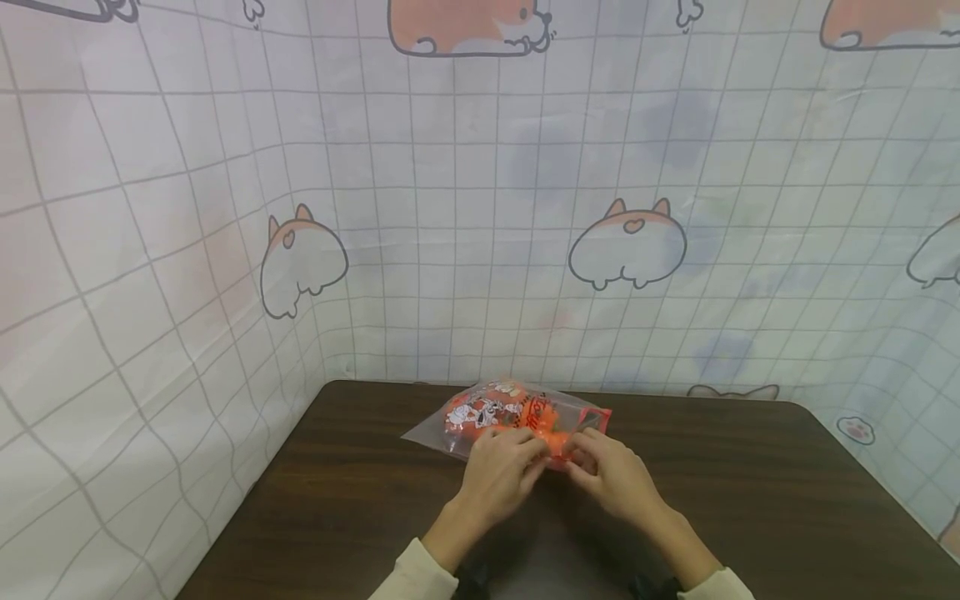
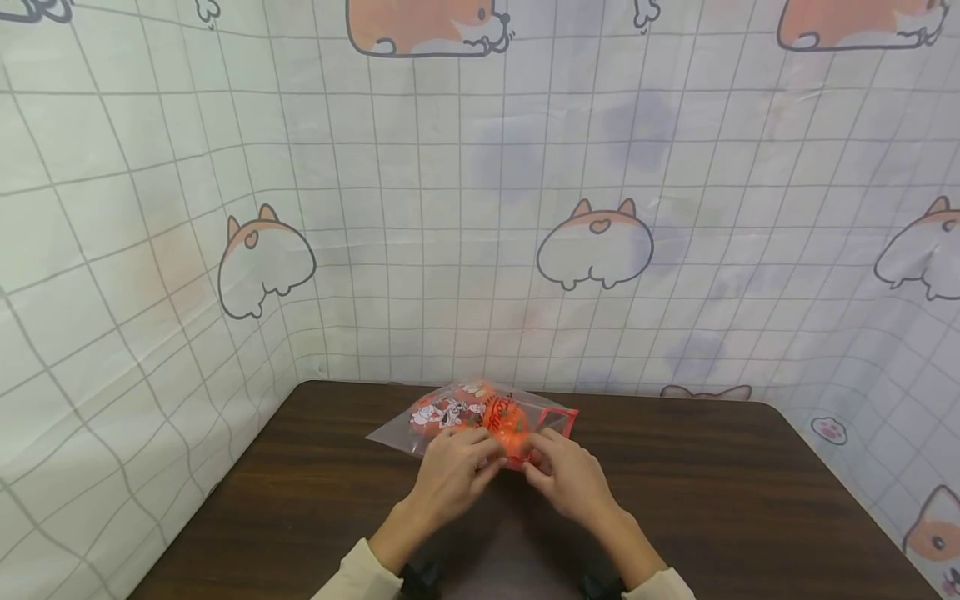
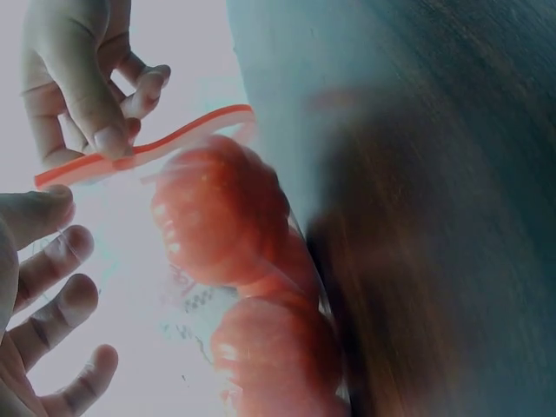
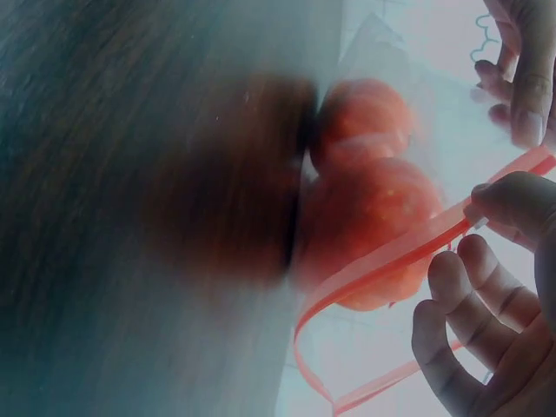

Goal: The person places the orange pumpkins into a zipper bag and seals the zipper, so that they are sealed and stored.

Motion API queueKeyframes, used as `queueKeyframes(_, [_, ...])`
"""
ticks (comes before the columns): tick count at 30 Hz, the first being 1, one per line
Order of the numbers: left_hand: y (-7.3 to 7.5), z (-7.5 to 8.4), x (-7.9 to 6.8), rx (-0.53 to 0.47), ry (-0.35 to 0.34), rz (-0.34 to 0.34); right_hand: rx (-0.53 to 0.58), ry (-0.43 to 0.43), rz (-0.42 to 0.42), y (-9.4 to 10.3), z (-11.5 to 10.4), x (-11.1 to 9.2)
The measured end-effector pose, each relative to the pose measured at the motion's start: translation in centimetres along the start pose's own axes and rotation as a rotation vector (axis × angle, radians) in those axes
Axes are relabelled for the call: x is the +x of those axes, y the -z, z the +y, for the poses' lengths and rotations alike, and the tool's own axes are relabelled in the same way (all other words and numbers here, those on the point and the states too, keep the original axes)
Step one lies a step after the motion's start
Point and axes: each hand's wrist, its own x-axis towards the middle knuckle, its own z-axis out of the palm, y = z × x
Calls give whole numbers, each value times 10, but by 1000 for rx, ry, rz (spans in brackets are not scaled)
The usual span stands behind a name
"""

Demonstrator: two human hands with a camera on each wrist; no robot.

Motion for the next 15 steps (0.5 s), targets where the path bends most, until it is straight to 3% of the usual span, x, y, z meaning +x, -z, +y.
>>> queueKeyframes(15, [-1,-2,0,-1,-19,29,-31,-52,-26,0,6,0])
